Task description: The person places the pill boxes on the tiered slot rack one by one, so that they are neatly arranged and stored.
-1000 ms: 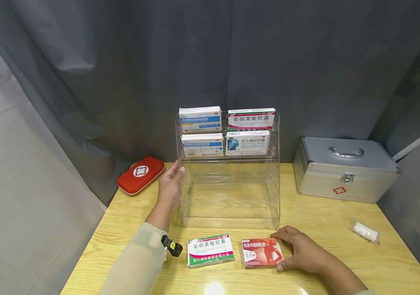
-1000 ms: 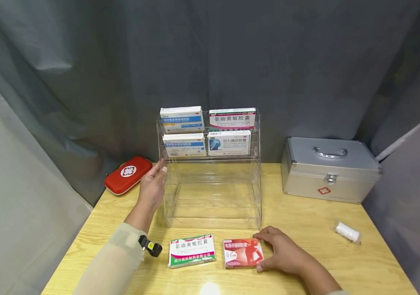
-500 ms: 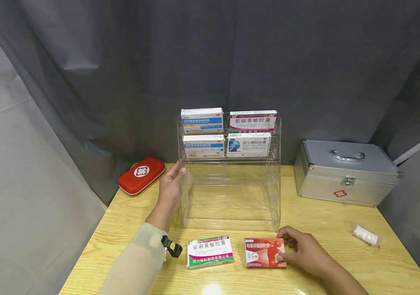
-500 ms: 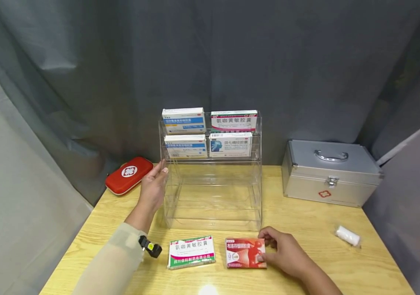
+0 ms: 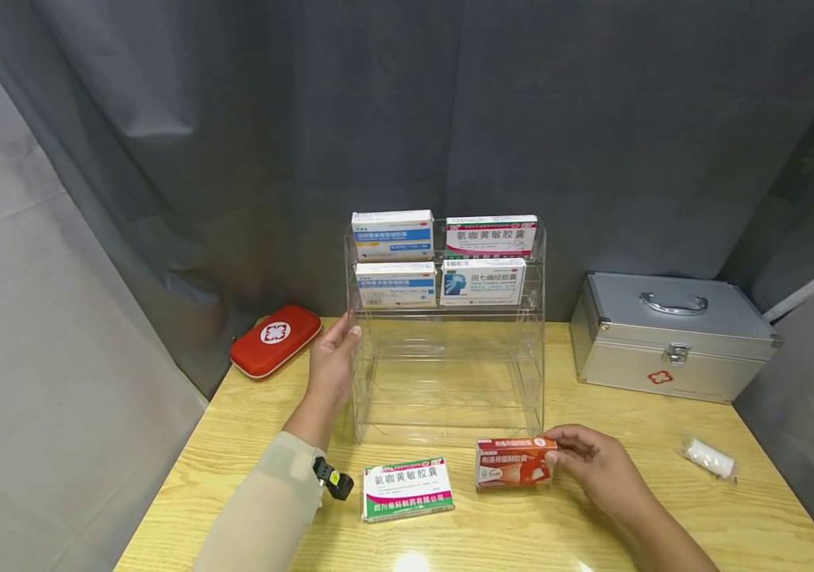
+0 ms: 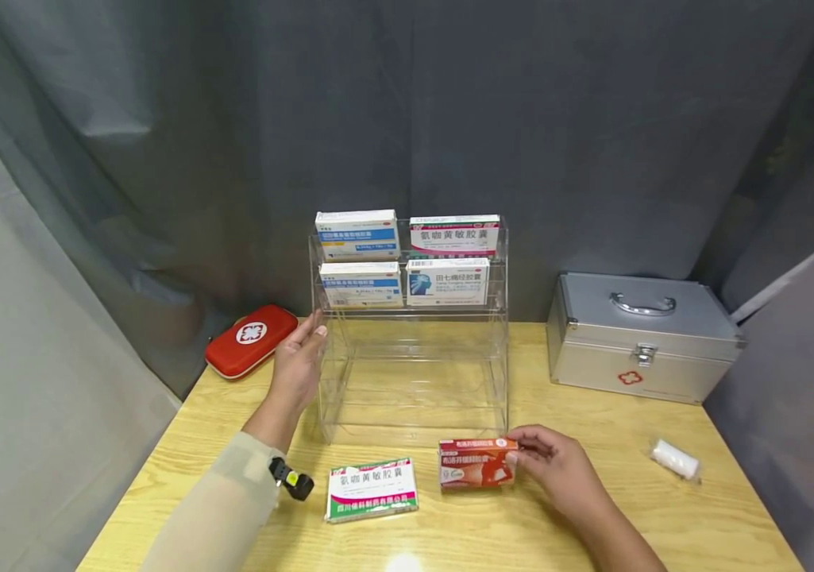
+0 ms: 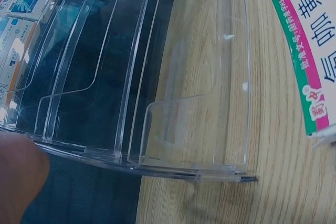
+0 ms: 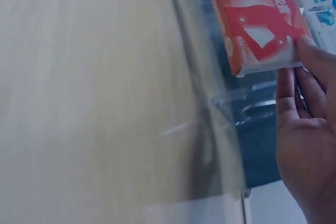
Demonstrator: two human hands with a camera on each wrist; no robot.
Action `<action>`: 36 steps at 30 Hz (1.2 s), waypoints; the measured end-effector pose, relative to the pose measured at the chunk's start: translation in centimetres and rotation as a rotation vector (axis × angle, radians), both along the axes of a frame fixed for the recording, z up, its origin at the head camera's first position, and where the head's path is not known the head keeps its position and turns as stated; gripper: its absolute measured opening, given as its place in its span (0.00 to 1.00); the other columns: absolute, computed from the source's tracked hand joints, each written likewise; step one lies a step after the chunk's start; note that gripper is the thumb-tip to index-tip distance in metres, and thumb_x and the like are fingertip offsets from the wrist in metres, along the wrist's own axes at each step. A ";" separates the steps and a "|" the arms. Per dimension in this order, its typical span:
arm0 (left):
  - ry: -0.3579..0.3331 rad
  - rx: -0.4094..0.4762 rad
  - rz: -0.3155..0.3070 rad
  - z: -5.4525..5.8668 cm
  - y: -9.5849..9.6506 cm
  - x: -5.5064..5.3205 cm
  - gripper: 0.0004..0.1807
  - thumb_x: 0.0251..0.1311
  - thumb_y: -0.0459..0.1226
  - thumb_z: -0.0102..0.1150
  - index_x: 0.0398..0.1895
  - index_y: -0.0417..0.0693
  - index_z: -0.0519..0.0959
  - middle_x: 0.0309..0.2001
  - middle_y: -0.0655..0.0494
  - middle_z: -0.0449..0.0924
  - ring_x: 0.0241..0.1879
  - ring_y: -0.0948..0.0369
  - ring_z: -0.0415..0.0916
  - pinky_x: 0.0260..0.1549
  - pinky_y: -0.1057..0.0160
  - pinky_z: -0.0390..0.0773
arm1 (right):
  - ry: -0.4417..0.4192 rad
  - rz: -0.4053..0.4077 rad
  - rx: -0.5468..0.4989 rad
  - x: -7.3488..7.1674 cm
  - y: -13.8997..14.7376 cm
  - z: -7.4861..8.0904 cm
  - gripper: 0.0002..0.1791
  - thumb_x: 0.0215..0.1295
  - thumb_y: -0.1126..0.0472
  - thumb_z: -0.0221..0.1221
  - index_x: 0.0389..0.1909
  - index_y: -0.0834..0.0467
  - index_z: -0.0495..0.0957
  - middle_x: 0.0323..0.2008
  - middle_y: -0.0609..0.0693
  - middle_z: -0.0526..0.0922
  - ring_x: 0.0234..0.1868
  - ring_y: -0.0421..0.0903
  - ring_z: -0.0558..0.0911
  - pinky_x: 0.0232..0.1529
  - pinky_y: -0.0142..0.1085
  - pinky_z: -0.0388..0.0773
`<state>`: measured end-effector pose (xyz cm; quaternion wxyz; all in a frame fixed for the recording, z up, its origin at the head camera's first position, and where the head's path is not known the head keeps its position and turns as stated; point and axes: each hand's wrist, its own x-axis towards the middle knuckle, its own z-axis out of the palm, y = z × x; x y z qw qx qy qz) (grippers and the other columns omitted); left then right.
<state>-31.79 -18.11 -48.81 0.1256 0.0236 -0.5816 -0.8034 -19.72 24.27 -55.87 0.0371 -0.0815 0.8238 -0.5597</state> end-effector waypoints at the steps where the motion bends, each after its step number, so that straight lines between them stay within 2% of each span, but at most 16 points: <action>1: 0.001 0.000 -0.001 0.0 0.0 0.0 0.29 0.79 0.28 0.58 0.80 0.35 0.68 0.82 0.45 0.67 0.85 0.51 0.59 0.85 0.52 0.60 | 0.016 -0.009 -0.004 -0.1 -0.2 0.3 0.18 0.71 0.57 0.73 0.58 0.58 0.85 0.54 0.54 0.92 0.50 0.33 0.89 0.52 0.28 0.89; 5: 0.006 0.006 -0.004 0.0 0.0 0.0 0.29 0.79 0.28 0.57 0.80 0.35 0.67 0.82 0.45 0.66 0.85 0.52 0.59 0.85 0.53 0.60 | 0.081 -0.030 -0.035 -0.6 -1.4 1.9 0.18 0.72 0.57 0.72 0.58 0.59 0.85 0.55 0.56 0.91 0.51 0.33 0.89 0.52 0.26 0.88; 11: 0.003 0.009 0.002 0.1 0.0 0.1 0.29 0.79 0.28 0.58 0.80 0.35 0.69 0.82 0.44 0.67 0.85 0.51 0.60 0.85 0.52 0.61 | 0.175 -0.100 -0.115 -1.9 -4.9 5.7 0.18 0.73 0.59 0.72 0.59 0.62 0.85 0.54 0.54 0.92 0.51 0.33 0.88 0.52 0.25 0.88; 17: 0.004 0.016 0.002 0.2 0.0 0.0 0.28 0.79 0.27 0.57 0.80 0.35 0.69 0.82 0.44 0.67 0.84 0.50 0.60 0.85 0.52 0.61 | 0.263 -0.192 -0.220 -4.4 -9.0 9.9 0.19 0.74 0.62 0.71 0.62 0.63 0.85 0.58 0.58 0.89 0.51 0.30 0.87 0.51 0.23 0.88; 22: 0.006 0.015 0.005 0.0 0.0 -0.2 0.28 0.79 0.27 0.57 0.79 0.34 0.69 0.82 0.43 0.67 0.85 0.50 0.60 0.85 0.52 0.61 | 0.386 -0.218 -0.214 -6.6 -12.1 12.4 0.18 0.75 0.62 0.70 0.62 0.59 0.86 0.58 0.59 0.89 0.52 0.33 0.87 0.51 0.21 0.86; 26: 0.008 0.015 0.008 -0.2 -0.2 -0.2 0.28 0.79 0.27 0.57 0.79 0.33 0.68 0.82 0.42 0.67 0.85 0.48 0.59 0.85 0.50 0.60 | 0.463 -0.216 -0.171 -8.3 -14.2 13.3 0.18 0.75 0.63 0.69 0.63 0.58 0.86 0.59 0.57 0.89 0.54 0.44 0.89 0.49 0.18 0.85; 30: 0.000 0.019 0.011 -0.2 -0.1 -0.2 0.29 0.78 0.27 0.58 0.79 0.34 0.69 0.81 0.43 0.67 0.85 0.49 0.59 0.84 0.51 0.62 | 0.455 -0.206 -0.152 -9.7 -15.9 13.3 0.18 0.74 0.65 0.70 0.62 0.59 0.86 0.60 0.58 0.90 0.57 0.54 0.90 0.48 0.18 0.84; 33: -0.001 0.017 0.012 -0.1 -0.1 -0.2 0.29 0.78 0.27 0.59 0.79 0.35 0.69 0.82 0.43 0.67 0.84 0.49 0.60 0.84 0.53 0.63 | 0.424 -0.206 -0.120 -10.3 -16.9 13.1 0.18 0.73 0.65 0.70 0.61 0.59 0.86 0.61 0.58 0.89 0.58 0.55 0.90 0.52 0.25 0.88; 36: 0.000 0.016 0.012 0.0 0.0 -0.2 0.29 0.78 0.27 0.58 0.80 0.35 0.68 0.82 0.43 0.67 0.84 0.49 0.60 0.83 0.53 0.64 | 0.405 -0.214 -0.063 -10.8 -17.6 12.7 0.17 0.72 0.64 0.71 0.60 0.58 0.87 0.60 0.57 0.90 0.59 0.54 0.90 0.57 0.37 0.90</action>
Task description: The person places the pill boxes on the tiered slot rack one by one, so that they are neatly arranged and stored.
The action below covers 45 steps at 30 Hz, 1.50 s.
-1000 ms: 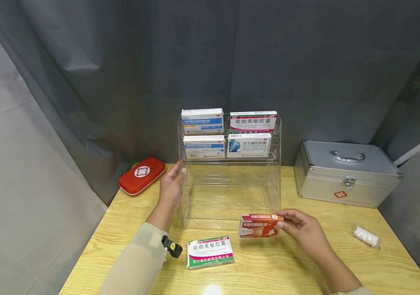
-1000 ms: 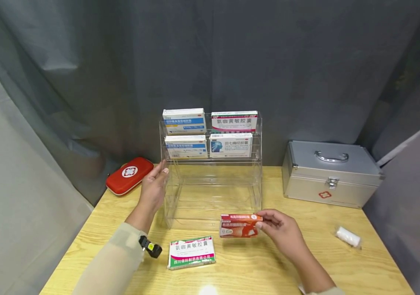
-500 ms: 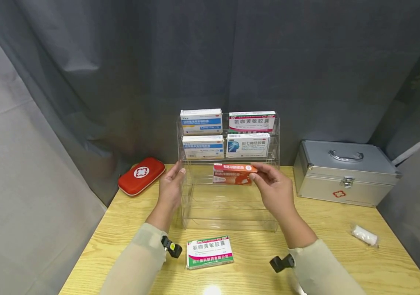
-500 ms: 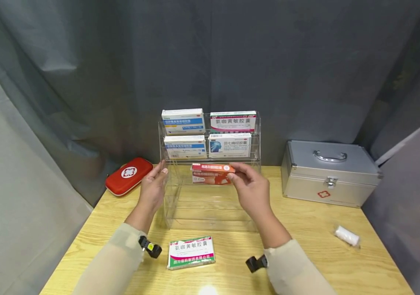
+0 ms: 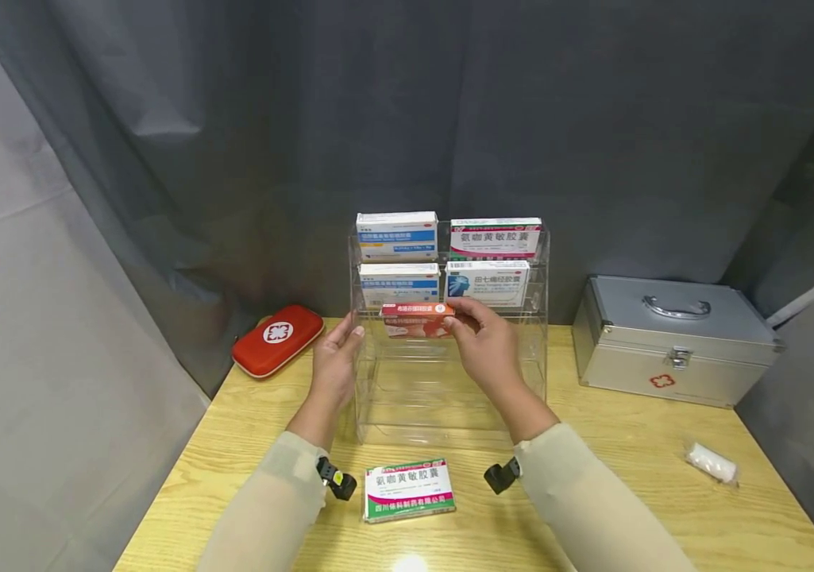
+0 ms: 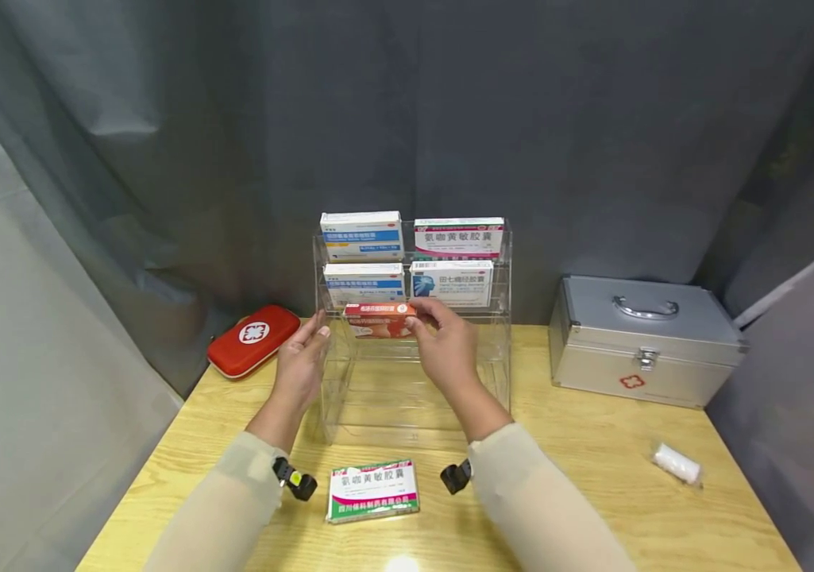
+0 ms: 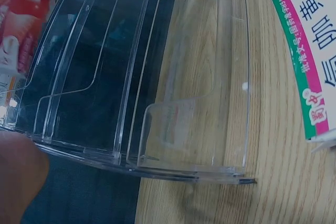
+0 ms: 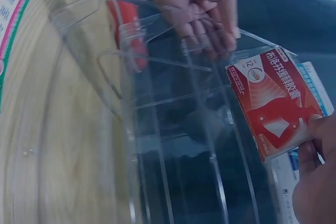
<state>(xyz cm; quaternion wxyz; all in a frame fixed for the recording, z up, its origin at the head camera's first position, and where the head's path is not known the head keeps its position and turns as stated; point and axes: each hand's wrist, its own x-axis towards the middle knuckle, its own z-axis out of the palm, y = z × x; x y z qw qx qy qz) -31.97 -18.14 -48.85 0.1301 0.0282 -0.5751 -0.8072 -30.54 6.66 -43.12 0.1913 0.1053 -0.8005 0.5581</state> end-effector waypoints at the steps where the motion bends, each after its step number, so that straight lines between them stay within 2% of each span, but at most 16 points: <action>1: 0.002 -0.002 -0.001 0.0 0.0 0.0 0.29 0.78 0.27 0.58 0.79 0.34 0.68 0.81 0.42 0.67 0.84 0.49 0.60 0.83 0.53 0.64 | -0.002 0.000 0.005 -0.2 -0.2 -0.2 0.17 0.72 0.64 0.72 0.60 0.59 0.87 0.60 0.57 0.90 0.58 0.55 0.91 0.59 0.41 0.90; 5: 0.009 -0.006 0.001 0.0 0.1 0.0 0.28 0.78 0.26 0.57 0.79 0.34 0.69 0.81 0.42 0.67 0.84 0.48 0.61 0.83 0.52 0.64 | -0.002 -0.003 0.038 -0.9 -0.9 -1.2 0.17 0.71 0.65 0.72 0.59 0.60 0.88 0.59 0.57 0.91 0.58 0.56 0.91 0.62 0.46 0.89; 12: 0.000 0.000 0.011 0.2 -0.2 0.0 0.28 0.78 0.27 0.58 0.79 0.35 0.69 0.81 0.43 0.68 0.84 0.50 0.61 0.84 0.53 0.63 | 0.025 0.000 0.214 -1.3 -2.2 -2.3 0.16 0.75 0.60 0.70 0.60 0.58 0.87 0.55 0.56 0.92 0.57 0.54 0.91 0.59 0.48 0.91; 16: -0.002 0.007 0.009 0.3 -0.3 0.1 0.29 0.78 0.27 0.59 0.79 0.36 0.70 0.81 0.44 0.69 0.84 0.50 0.62 0.84 0.53 0.64 | 0.049 0.002 0.259 -1.6 -2.8 -2.7 0.16 0.76 0.60 0.69 0.60 0.58 0.87 0.55 0.56 0.91 0.55 0.54 0.91 0.59 0.47 0.91; 26: 0.010 0.007 0.007 0.5 -0.2 0.1 0.28 0.78 0.27 0.59 0.78 0.36 0.71 0.81 0.43 0.69 0.83 0.51 0.63 0.84 0.54 0.63 | 0.132 -0.017 0.255 -1.9 -3.0 -3.0 0.14 0.75 0.61 0.70 0.58 0.59 0.88 0.54 0.56 0.91 0.53 0.54 0.92 0.58 0.46 0.91; 30: 0.002 0.006 0.010 0.4 -0.2 0.1 0.28 0.78 0.27 0.59 0.79 0.36 0.70 0.81 0.43 0.69 0.84 0.51 0.62 0.84 0.54 0.63 | 0.132 -0.019 0.240 -1.9 -3.0 -3.1 0.14 0.74 0.62 0.70 0.57 0.58 0.88 0.53 0.56 0.91 0.52 0.54 0.92 0.57 0.46 0.91; 33: 0.002 0.009 0.013 0.4 -0.2 0.1 0.28 0.78 0.27 0.58 0.78 0.35 0.70 0.81 0.42 0.69 0.84 0.50 0.62 0.84 0.54 0.64 | 0.109 0.011 0.215 -1.8 -2.9 -3.3 0.17 0.74 0.63 0.70 0.60 0.59 0.86 0.54 0.56 0.90 0.53 0.54 0.91 0.59 0.45 0.91; 39: 0.002 0.015 0.009 0.3 -0.1 0.1 0.28 0.78 0.26 0.58 0.79 0.34 0.70 0.81 0.41 0.68 0.84 0.48 0.61 0.83 0.53 0.64 | 0.019 0.092 0.156 -0.9 -1.8 -3.5 0.30 0.73 0.60 0.72 0.74 0.57 0.76 0.61 0.56 0.84 0.60 0.55 0.85 0.67 0.49 0.86; 42: -0.007 0.002 0.002 0.2 -0.1 0.1 0.29 0.78 0.27 0.58 0.80 0.35 0.68 0.82 0.42 0.67 0.84 0.49 0.60 0.83 0.53 0.64 | -0.001 0.099 0.147 0.2 -0.7 -3.6 0.33 0.71 0.57 0.74 0.74 0.57 0.75 0.61 0.57 0.82 0.60 0.55 0.84 0.68 0.53 0.85; 45: -0.014 -0.016 -0.003 0.1 0.0 0.2 0.29 0.79 0.28 0.58 0.80 0.36 0.68 0.82 0.44 0.67 0.85 0.49 0.60 0.83 0.52 0.64 | -0.009 0.121 0.151 2.1 0.6 -4.0 0.33 0.68 0.56 0.77 0.70 0.59 0.77 0.59 0.57 0.83 0.58 0.55 0.84 0.66 0.53 0.85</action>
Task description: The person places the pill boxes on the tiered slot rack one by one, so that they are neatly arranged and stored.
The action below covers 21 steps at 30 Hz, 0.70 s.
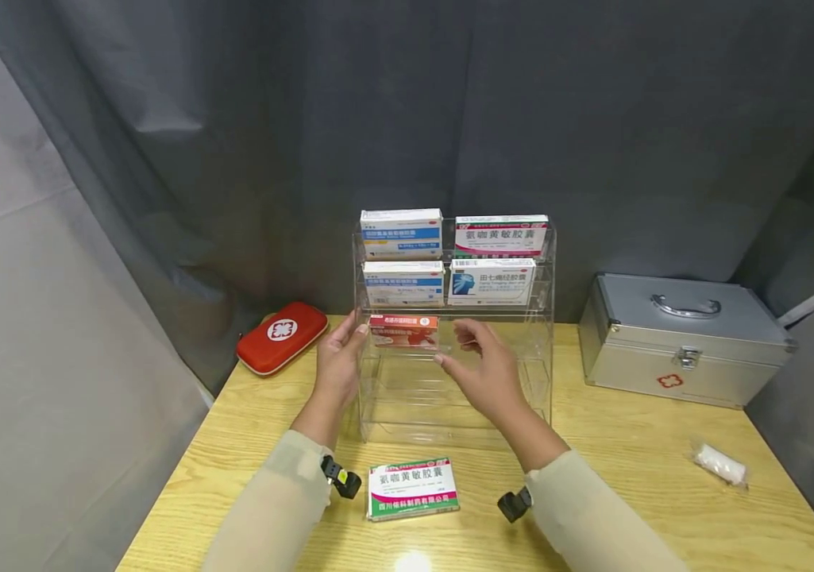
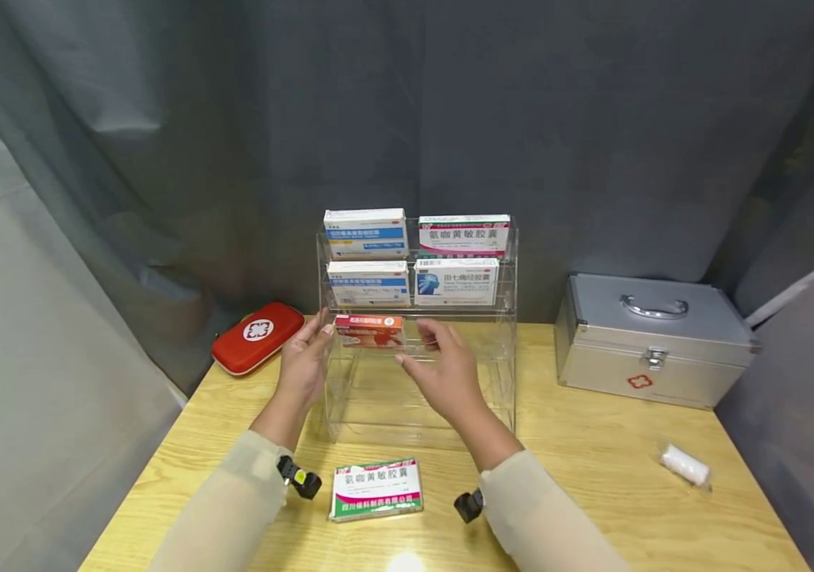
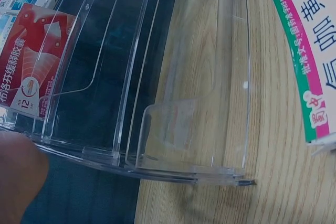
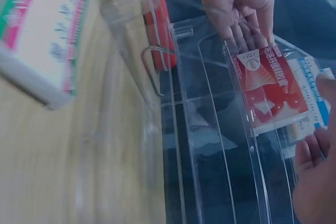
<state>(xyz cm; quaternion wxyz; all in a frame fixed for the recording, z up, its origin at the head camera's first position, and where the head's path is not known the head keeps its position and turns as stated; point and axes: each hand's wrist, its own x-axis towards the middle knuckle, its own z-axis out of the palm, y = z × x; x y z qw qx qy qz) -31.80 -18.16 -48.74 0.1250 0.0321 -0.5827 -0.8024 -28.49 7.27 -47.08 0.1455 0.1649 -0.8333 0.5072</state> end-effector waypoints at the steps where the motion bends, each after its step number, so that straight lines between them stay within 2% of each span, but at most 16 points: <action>1: -0.002 -0.003 0.000 0.0 0.1 0.0 0.30 0.79 0.28 0.59 0.80 0.36 0.68 0.82 0.44 0.67 0.85 0.49 0.60 0.83 0.52 0.64 | -0.004 0.015 0.006 0.8 0.5 -0.2 0.32 0.67 0.56 0.77 0.68 0.59 0.78 0.57 0.57 0.84 0.57 0.54 0.84 0.65 0.53 0.85; 3: -0.006 -0.005 0.000 0.0 0.2 0.0 0.30 0.79 0.29 0.59 0.80 0.37 0.68 0.82 0.44 0.67 0.85 0.49 0.60 0.84 0.52 0.64 | -0.019 0.059 0.040 2.4 1.6 -0.8 0.31 0.65 0.54 0.79 0.65 0.57 0.80 0.54 0.52 0.86 0.54 0.51 0.84 0.62 0.50 0.86; 7: -0.012 -0.003 0.004 0.0 0.2 0.0 0.29 0.78 0.29 0.59 0.80 0.37 0.69 0.82 0.44 0.68 0.84 0.50 0.61 0.84 0.52 0.64 | -0.061 0.205 0.129 5.3 3.6 -2.9 0.28 0.62 0.49 0.80 0.61 0.49 0.84 0.49 0.40 0.87 0.51 0.46 0.85 0.57 0.43 0.88; 10: -0.009 -0.007 0.007 0.0 0.2 -0.1 0.28 0.79 0.29 0.59 0.79 0.37 0.70 0.82 0.43 0.68 0.84 0.49 0.61 0.84 0.52 0.63 | -0.103 0.330 0.198 6.8 4.9 -4.8 0.28 0.60 0.45 0.80 0.59 0.45 0.84 0.50 0.38 0.87 0.51 0.47 0.85 0.56 0.44 0.88; 13: -0.002 -0.007 0.009 0.0 0.2 -0.2 0.28 0.79 0.29 0.59 0.79 0.37 0.71 0.82 0.43 0.68 0.84 0.49 0.61 0.85 0.52 0.62 | -0.152 0.417 0.267 7.8 5.9 -6.5 0.31 0.59 0.43 0.80 0.61 0.48 0.84 0.53 0.43 0.88 0.52 0.50 0.86 0.55 0.45 0.89; 16: -0.002 -0.004 0.014 0.1 0.3 -0.1 0.28 0.78 0.29 0.60 0.78 0.38 0.72 0.81 0.44 0.69 0.84 0.50 0.62 0.85 0.52 0.62 | -0.191 0.463 0.336 8.3 6.5 -7.9 0.37 0.58 0.41 0.80 0.65 0.52 0.83 0.59 0.48 0.88 0.55 0.51 0.86 0.56 0.46 0.89; 21: -0.003 0.001 0.015 0.0 0.3 0.0 0.28 0.78 0.29 0.60 0.79 0.38 0.72 0.81 0.44 0.70 0.84 0.51 0.62 0.85 0.52 0.62 | -0.235 0.497 0.420 8.7 6.5 -9.3 0.46 0.57 0.37 0.78 0.73 0.54 0.78 0.71 0.50 0.82 0.70 0.55 0.82 0.70 0.55 0.82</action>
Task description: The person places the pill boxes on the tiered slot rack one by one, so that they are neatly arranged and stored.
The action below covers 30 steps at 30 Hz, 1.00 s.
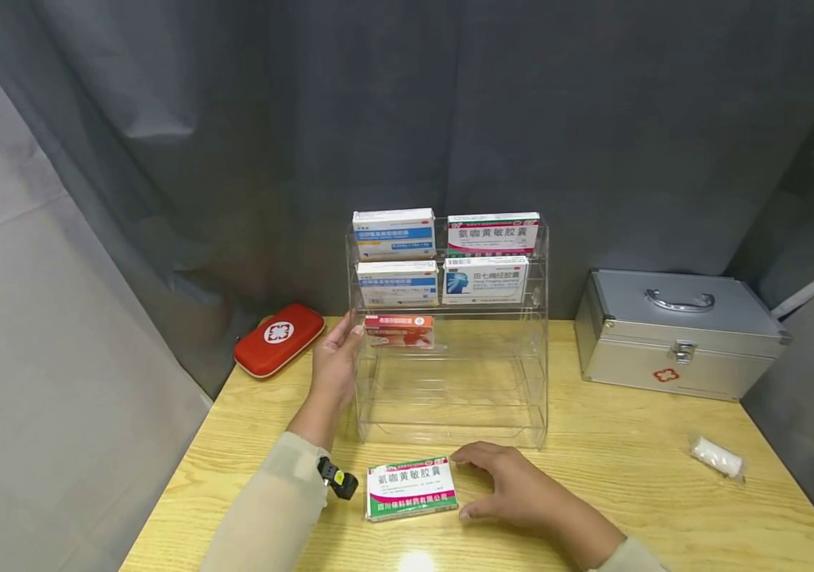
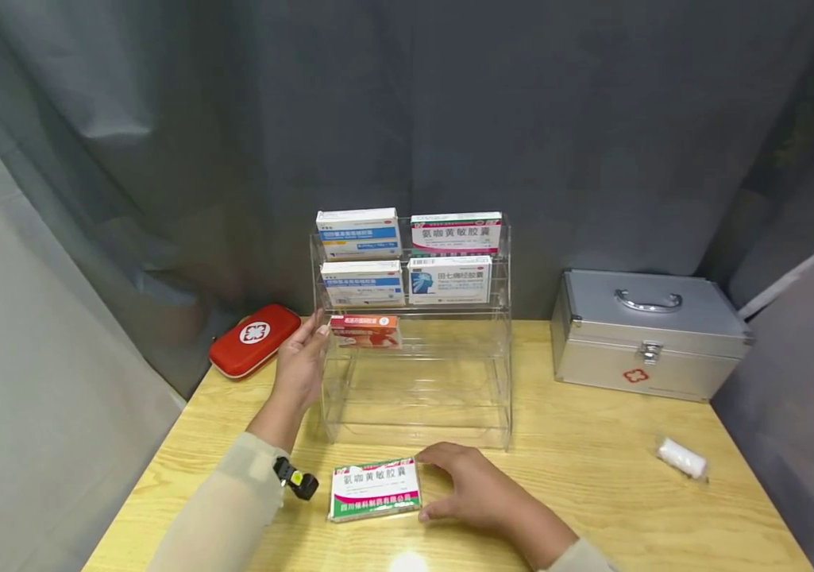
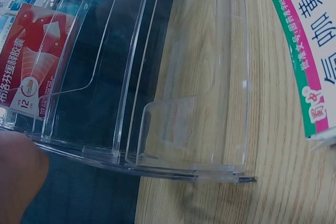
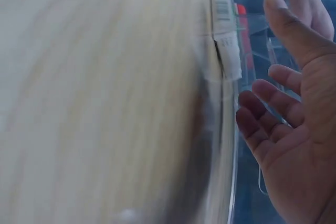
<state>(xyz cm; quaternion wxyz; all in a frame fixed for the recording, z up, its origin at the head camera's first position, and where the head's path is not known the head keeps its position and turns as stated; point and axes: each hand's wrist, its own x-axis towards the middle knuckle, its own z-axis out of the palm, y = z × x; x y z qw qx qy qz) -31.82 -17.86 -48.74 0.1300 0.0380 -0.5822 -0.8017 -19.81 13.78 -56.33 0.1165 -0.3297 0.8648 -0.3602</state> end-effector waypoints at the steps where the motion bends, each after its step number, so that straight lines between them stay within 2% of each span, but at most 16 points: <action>1: 0.001 0.001 -0.002 -0.1 0.0 0.0 0.28 0.78 0.29 0.60 0.79 0.38 0.71 0.81 0.44 0.69 0.84 0.51 0.61 0.85 0.53 0.62 | 0.003 0.007 0.015 0.1 -0.2 -0.1 0.48 0.57 0.36 0.78 0.74 0.54 0.76 0.73 0.51 0.81 0.73 0.57 0.80 0.73 0.57 0.80; 3: 0.003 0.009 -0.006 -0.2 -0.1 -0.1 0.29 0.78 0.29 0.60 0.79 0.38 0.71 0.82 0.44 0.68 0.84 0.50 0.61 0.85 0.53 0.62 | 0.012 0.016 0.051 0.2 -0.6 -0.2 0.51 0.57 0.33 0.76 0.77 0.54 0.74 0.77 0.52 0.77 0.77 0.59 0.76 0.76 0.61 0.75; 7: 0.006 0.022 -0.010 -0.4 -0.1 -0.1 0.29 0.78 0.28 0.59 0.79 0.37 0.70 0.82 0.43 0.68 0.84 0.49 0.61 0.85 0.53 0.62 | 0.033 0.032 0.101 0.2 -1.4 -0.2 0.54 0.57 0.30 0.74 0.79 0.54 0.72 0.79 0.54 0.74 0.79 0.60 0.74 0.77 0.63 0.74; 14: 0.015 0.013 -0.010 -0.1 0.0 0.0 0.28 0.78 0.28 0.59 0.79 0.37 0.70 0.81 0.43 0.68 0.84 0.50 0.62 0.85 0.53 0.62 | 0.089 0.037 0.161 -0.3 -2.1 -0.9 0.46 0.62 0.31 0.72 0.77 0.50 0.75 0.75 0.52 0.79 0.76 0.58 0.77 0.75 0.60 0.77; 20: 0.019 0.013 -0.011 -0.1 -0.1 -0.1 0.29 0.78 0.28 0.59 0.79 0.37 0.70 0.82 0.43 0.67 0.84 0.50 0.61 0.85 0.52 0.62 | 0.101 0.014 0.187 -0.1 -3.0 -1.2 0.48 0.62 0.28 0.72 0.77 0.49 0.76 0.72 0.52 0.80 0.74 0.57 0.78 0.74 0.59 0.79; 23: 0.012 0.013 -0.010 -0.2 -0.1 -0.1 0.28 0.78 0.28 0.59 0.79 0.37 0.70 0.82 0.43 0.67 0.84 0.49 0.61 0.85 0.52 0.62 | 0.088 0.010 0.167 0.2 -3.3 -1.0 0.47 0.60 0.33 0.75 0.76 0.49 0.76 0.68 0.48 0.81 0.69 0.52 0.81 0.72 0.55 0.82; 25: 0.007 0.013 -0.008 -0.1 -0.1 0.0 0.28 0.78 0.28 0.59 0.79 0.37 0.70 0.82 0.43 0.68 0.84 0.50 0.62 0.85 0.52 0.62 | 0.070 0.006 0.131 0.3 -3.4 -0.8 0.45 0.58 0.39 0.79 0.74 0.49 0.76 0.65 0.43 0.79 0.63 0.46 0.81 0.69 0.49 0.84; 27: 0.001 0.011 -0.004 -0.1 -0.1 0.0 0.28 0.78 0.29 0.59 0.79 0.37 0.71 0.81 0.44 0.69 0.84 0.50 0.62 0.84 0.53 0.63 | 0.042 0.003 0.069 0.4 -3.4 -0.6 0.41 0.58 0.48 0.82 0.72 0.49 0.77 0.61 0.39 0.78 0.55 0.39 0.81 0.62 0.41 0.87; 30: 0.002 0.005 -0.002 0.0 -0.1 0.0 0.28 0.78 0.29 0.60 0.79 0.38 0.71 0.81 0.44 0.69 0.83 0.50 0.63 0.84 0.53 0.63 | 0.013 -0.009 -0.025 0.6 -3.2 -0.2 0.33 0.62 0.59 0.80 0.67 0.49 0.79 0.57 0.38 0.76 0.47 0.36 0.79 0.50 0.31 0.87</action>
